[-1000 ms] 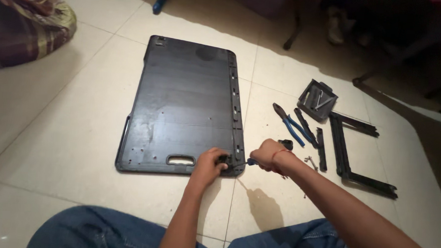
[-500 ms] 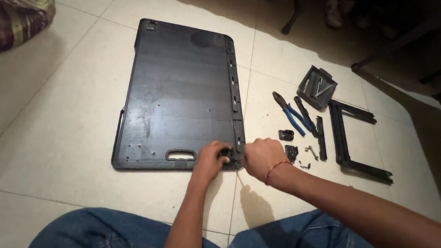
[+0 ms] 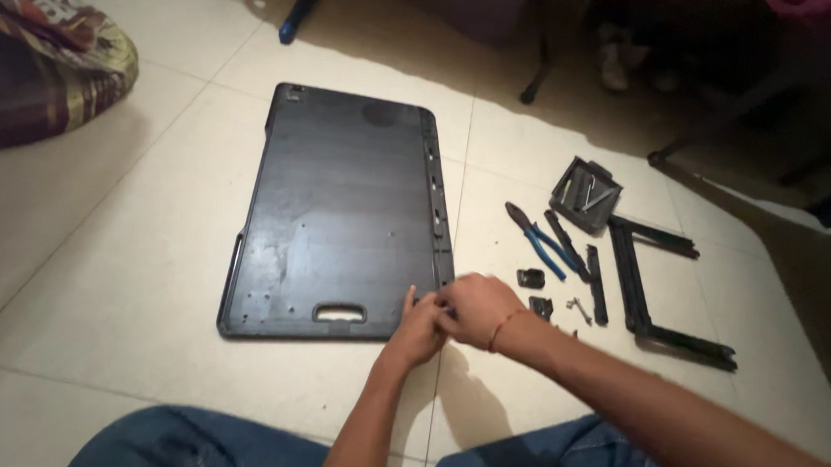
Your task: The person sits on the floor and uses a screwdriver to attach a black plastic bracket to the underside of a large black plastic board. They insert screws and tighten them to secure the bracket in place.
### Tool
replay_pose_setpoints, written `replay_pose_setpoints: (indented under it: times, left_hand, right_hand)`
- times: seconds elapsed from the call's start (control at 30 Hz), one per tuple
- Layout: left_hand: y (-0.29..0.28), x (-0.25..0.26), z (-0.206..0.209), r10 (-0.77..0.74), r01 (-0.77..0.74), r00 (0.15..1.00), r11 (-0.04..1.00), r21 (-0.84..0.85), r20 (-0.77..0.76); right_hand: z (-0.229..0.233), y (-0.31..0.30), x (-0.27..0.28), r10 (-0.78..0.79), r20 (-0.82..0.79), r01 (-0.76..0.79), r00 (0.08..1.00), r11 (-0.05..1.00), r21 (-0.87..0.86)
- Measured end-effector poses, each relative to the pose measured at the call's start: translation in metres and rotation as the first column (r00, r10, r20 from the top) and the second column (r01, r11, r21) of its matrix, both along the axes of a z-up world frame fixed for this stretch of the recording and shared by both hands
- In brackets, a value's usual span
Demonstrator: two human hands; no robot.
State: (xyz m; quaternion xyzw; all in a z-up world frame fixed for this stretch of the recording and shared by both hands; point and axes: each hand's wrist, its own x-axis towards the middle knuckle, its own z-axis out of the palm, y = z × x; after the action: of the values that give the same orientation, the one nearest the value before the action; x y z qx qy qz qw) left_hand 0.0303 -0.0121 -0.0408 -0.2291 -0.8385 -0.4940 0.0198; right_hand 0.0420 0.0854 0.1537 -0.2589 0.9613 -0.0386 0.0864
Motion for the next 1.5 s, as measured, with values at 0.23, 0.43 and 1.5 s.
replay_pose_setpoints:
  times: [0.23, 0.43, 1.5]
  left_hand:
    - [0.008, 0.012, 0.019, 0.027, -0.025, 0.999, 0.997, -0.076, 0.021]
    - [-0.029, 0.006, 0.055, 0.083, -0.085, 0.996, 0.996, 0.041, 0.037]
    - [-0.011, 0.001, 0.025, 0.029, -0.029, 1.000, 0.999, 0.036, -0.001]
  right_hand:
    - [-0.009, 0.025, -0.016, -0.613, 0.541, 0.682, 0.575, 0.725, 0.097]
    - [0.006, 0.036, -0.024, -0.450, 0.385, 0.457, 0.806, 0.886, 0.081]
    - [-0.028, 0.034, -0.065, -0.667, 0.712, 0.533, 0.221, 0.694, 0.484]
